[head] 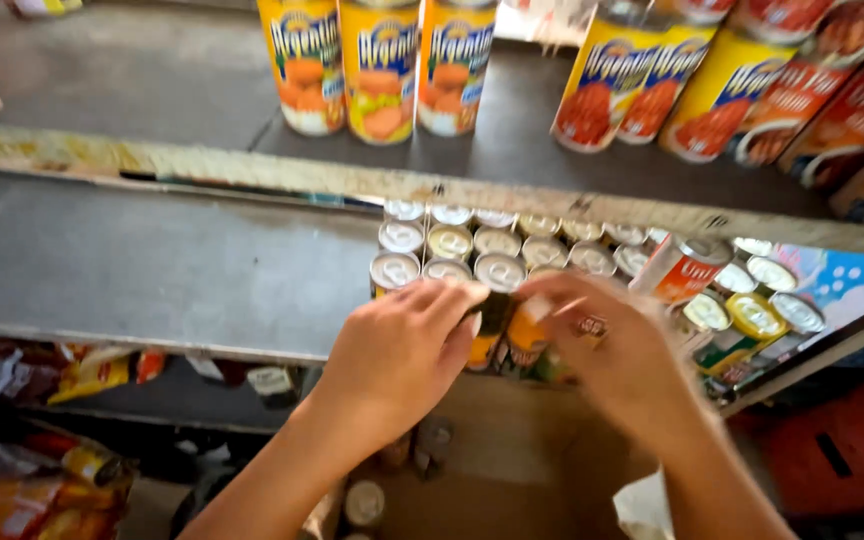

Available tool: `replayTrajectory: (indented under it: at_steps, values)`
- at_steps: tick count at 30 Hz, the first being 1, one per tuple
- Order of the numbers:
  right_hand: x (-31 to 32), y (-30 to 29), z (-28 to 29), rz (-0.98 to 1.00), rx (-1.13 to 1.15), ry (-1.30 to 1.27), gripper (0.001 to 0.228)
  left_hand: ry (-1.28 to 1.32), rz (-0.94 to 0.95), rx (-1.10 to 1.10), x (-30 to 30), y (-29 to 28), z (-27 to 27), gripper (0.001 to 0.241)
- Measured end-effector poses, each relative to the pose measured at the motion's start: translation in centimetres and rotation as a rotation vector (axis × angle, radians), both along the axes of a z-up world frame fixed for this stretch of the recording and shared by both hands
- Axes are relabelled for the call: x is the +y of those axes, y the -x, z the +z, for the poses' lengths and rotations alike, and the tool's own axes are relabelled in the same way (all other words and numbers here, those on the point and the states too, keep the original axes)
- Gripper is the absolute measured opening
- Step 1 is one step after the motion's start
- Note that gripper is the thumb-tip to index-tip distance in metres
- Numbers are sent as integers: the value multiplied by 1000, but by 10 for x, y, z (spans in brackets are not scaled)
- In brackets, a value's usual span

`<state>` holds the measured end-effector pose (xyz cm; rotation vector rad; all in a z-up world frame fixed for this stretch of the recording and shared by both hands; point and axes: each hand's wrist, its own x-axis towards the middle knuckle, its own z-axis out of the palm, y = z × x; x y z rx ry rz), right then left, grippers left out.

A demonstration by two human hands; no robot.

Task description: Picking various canned goods from a store shelf and placing them into a cardboard box.

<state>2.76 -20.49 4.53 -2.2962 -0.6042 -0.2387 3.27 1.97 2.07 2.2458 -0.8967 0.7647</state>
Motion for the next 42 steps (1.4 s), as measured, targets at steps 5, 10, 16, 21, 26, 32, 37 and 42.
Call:
replayTrajectory:
  at_steps: [5, 10, 16, 21, 26, 32, 37, 42]
  values:
    - [-33, -24, 55, -243, -423, -304, 17, 161, -128, -187, -20, -21, 64, 30]
    - [-63, -84, 77, -249, -582, -258, 33, 243, -217, -163, -54, -83, 87, 39]
    - [-88, -144, 79, -197, -464, -243, 40, 269, -88, -75, -95, -154, 92, 62]
    - [-89, -163, 76, -103, -286, -258, 44, 299, -22, 1, -116, -200, 89, 69]
    - [-87, -170, 70, -65, -250, -278, 45, 304, -26, 209, -121, -194, 88, 47]
    - [-80, -144, 71, -138, -316, -331, 45, 313, 18, 124, -112, -135, 106, 40]
    - [-63, -85, 86, -117, -368, -443, 43, 394, 38, 22, -114, -120, 100, 56]
    - [-53, -35, 95, -39, -434, -449, 38, 552, -77, -259, -102, -83, 92, 55]
